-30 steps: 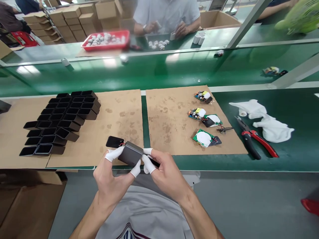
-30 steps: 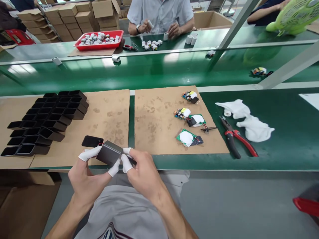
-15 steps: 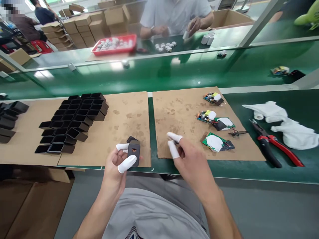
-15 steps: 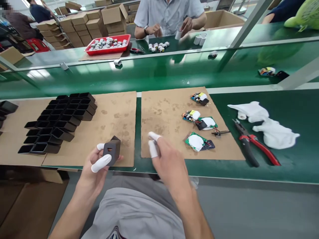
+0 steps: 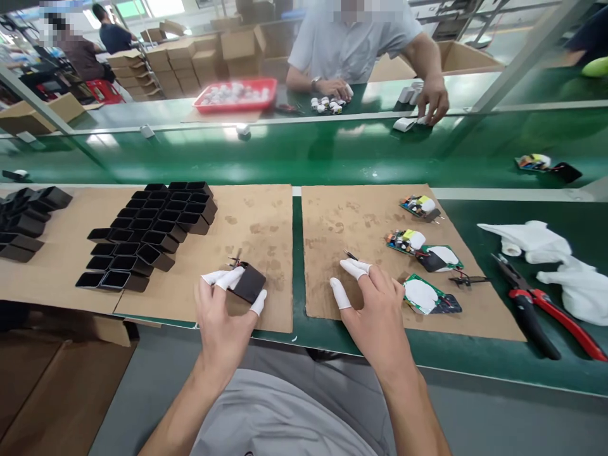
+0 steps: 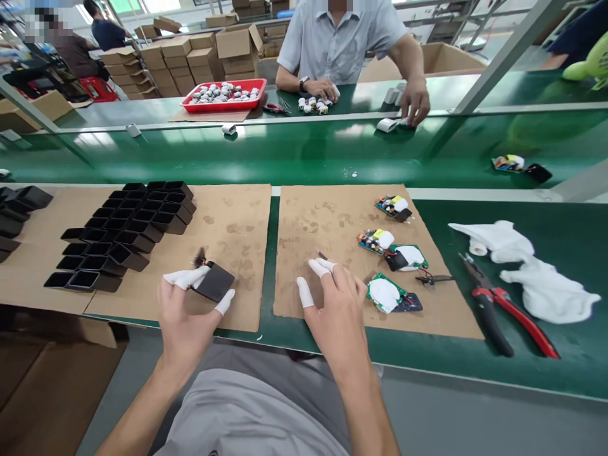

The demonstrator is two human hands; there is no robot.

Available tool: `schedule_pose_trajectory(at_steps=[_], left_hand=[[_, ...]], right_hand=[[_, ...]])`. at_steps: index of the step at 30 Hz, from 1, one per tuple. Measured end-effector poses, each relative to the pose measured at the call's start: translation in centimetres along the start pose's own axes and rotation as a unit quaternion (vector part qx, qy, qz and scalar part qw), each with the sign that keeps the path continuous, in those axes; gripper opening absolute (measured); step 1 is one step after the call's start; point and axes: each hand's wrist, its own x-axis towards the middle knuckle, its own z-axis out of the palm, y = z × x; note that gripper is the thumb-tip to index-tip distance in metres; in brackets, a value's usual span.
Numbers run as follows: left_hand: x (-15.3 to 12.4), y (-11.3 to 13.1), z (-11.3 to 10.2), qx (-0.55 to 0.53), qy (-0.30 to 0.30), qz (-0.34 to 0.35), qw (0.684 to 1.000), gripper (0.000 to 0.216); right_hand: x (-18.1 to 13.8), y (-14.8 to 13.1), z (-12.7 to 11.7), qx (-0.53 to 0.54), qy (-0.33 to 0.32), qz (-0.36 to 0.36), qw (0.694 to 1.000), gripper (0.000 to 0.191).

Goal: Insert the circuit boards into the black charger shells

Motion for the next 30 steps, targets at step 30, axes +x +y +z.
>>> schedule_pose_trajectory(at_steps=[30], left_hand=[[0.5, -0.2, 0.6, -0.188, -0.215, -0.116, 0.951, 0.043]], right_hand=[[-2.8, -9.2, 2.1, 0.116, -0.004, -0.106, 0.988, 0.071]])
